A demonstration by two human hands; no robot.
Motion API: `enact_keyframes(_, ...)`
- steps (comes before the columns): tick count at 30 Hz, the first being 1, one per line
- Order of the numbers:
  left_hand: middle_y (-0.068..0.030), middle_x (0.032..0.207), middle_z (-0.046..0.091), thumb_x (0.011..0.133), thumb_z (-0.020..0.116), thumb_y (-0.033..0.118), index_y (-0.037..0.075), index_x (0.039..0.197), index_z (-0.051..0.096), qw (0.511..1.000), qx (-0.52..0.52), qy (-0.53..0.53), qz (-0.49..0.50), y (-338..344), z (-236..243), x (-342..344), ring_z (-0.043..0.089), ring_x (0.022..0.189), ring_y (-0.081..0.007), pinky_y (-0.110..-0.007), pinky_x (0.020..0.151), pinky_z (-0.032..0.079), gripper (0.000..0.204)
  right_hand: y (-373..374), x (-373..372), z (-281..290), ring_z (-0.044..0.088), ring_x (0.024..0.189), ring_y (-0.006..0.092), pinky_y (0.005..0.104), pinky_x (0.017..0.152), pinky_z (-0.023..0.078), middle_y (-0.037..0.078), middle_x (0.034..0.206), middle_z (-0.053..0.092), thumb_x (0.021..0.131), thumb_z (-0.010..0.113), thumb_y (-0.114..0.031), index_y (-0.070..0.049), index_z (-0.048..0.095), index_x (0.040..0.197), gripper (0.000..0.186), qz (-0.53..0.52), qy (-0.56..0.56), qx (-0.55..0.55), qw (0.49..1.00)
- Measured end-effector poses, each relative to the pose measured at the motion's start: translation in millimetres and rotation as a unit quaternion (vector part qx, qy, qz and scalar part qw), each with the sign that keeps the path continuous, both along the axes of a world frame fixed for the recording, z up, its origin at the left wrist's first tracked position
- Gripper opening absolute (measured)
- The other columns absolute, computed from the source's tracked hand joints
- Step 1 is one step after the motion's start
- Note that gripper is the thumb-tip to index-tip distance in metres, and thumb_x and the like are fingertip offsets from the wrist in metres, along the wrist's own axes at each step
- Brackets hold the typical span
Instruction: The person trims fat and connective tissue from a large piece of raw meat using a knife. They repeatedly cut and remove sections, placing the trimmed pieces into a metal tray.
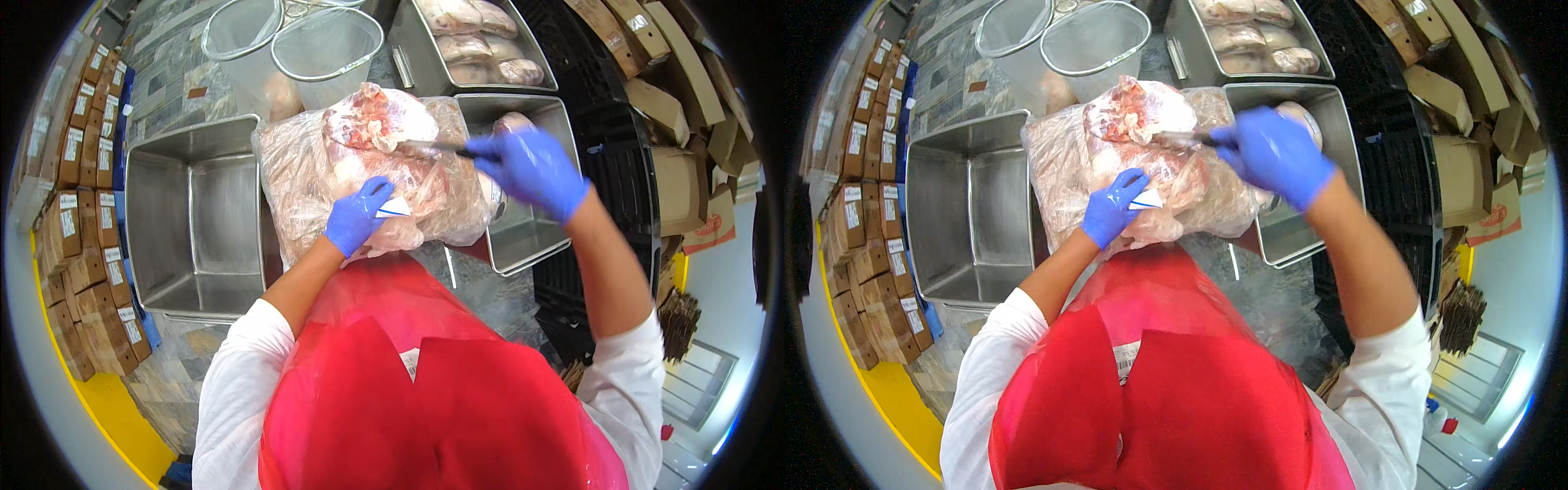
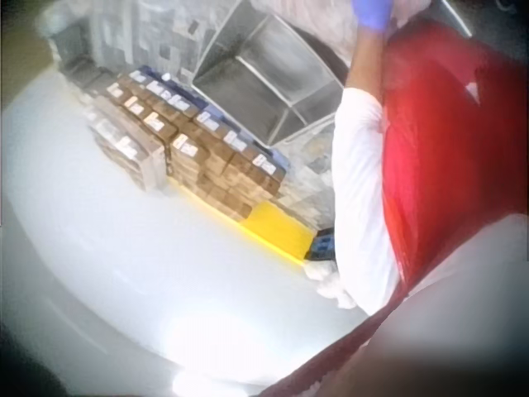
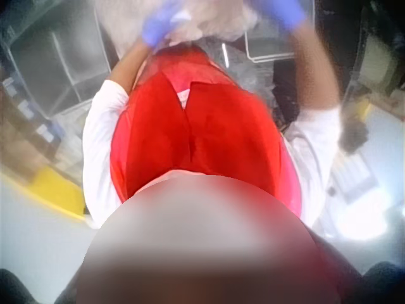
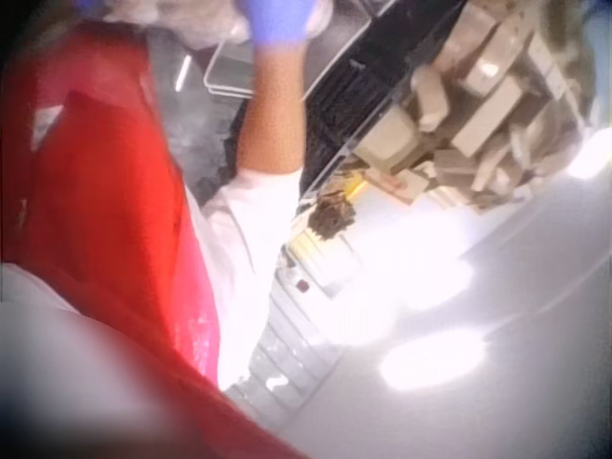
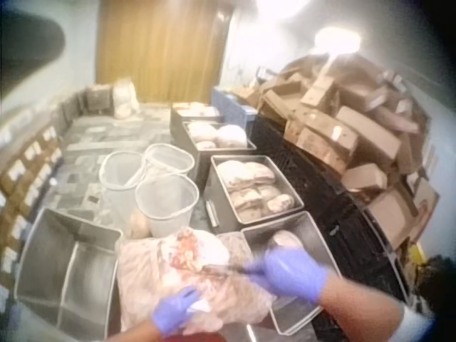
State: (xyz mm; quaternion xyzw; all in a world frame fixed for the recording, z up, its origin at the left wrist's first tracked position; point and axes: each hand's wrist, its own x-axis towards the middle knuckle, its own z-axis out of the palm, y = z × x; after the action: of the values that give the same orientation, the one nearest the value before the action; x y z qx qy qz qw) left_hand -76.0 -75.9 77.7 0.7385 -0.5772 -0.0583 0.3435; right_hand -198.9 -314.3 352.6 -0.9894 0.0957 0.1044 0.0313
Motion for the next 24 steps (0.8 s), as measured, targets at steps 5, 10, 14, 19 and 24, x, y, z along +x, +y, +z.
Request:
enact_keyframes(5, -0.0106, 0.141, 0.057, 0.083, 0.076, 0.015, 0.013, 0.137, 0.061, 0.998, 0.053, 0.043, 0.009, -6, 22, -7, 0.071, 0.102, -0.0344, -0.042, 0.079, 0.06, 0.056, 51, -120, -21, 0.069, 0.076, 0.0372, 0.0463, 0.069, 0.055, 0.017, 0.084, 0.07, 0.093, 0.071, -0.027, -0.022, 0.075, 0.124, 0.033, -0.177, -0.091, 0.066, 0.978)
enact_keyframes(10, -0.0144, 0.142, 0.056, 0.08, 0.073, 0.015, 0.01, 0.137, 0.059, 0.995, 0.087, -0.037, -0.011, -15, 25, -15, 0.06, 0.123, -0.036, -0.048, 0.097, 0.052, 0.059, 70, -150, -41, 0.068, 0.071, 0.0349, 0.045, 0.065, 0.054, 0.015, 0.08, 0.068, 0.093, 0.072, -0.027, -0.022, 0.075, 0.126, 0.034, -0.247, -0.113, 0.063, 0.96)
enact_keyframes(14, -0.0144, 0.149, 0.052, 0.076, 0.074, 0.018, 0.01, 0.141, 0.058, 0.992, 0.079, -0.098, -0.021, -24, 37, -19, 0.047, 0.139, -0.0367, -0.052, 0.114, 0.037, 0.067, 62, -147, -42, 0.067, 0.071, 0.0362, 0.0462, 0.065, 0.054, 0.016, 0.078, 0.068, 0.092, 0.072, -0.028, -0.022, 0.075, 0.124, 0.033, -0.234, -0.111, 0.054, 0.964)
enact_keyframes(19, -0.0118, 0.153, 0.051, 0.074, 0.075, 0.02, 0.011, 0.139, 0.06, 0.992, 0.035, -0.112, -0.037, -24, 20, -9, 0.046, 0.141, -0.0364, -0.052, 0.118, 0.033, 0.067, 38, -123, -25, 0.068, 0.076, 0.0388, 0.0478, 0.068, 0.055, 0.019, 0.082, 0.07, 0.092, 0.071, -0.027, -0.02, 0.076, 0.121, 0.03, -0.194, -0.082, 0.055, 0.976)
enact_keyframes(24, -0.0093, 0.148, 0.058, 0.072, 0.074, 0.02, 0.013, 0.133, 0.065, 0.996, 0.007, -0.064, -0.059, -18, 15, 4, 0.052, 0.137, -0.035, -0.051, 0.114, 0.038, 0.062, 18, -76, 13, 0.069, 0.077, 0.0411, 0.0502, 0.07, 0.055, 0.021, 0.084, 0.071, 0.094, 0.068, -0.027, -0.016, 0.079, 0.112, 0.024, -0.176, -0.018, 0.116, 0.977)
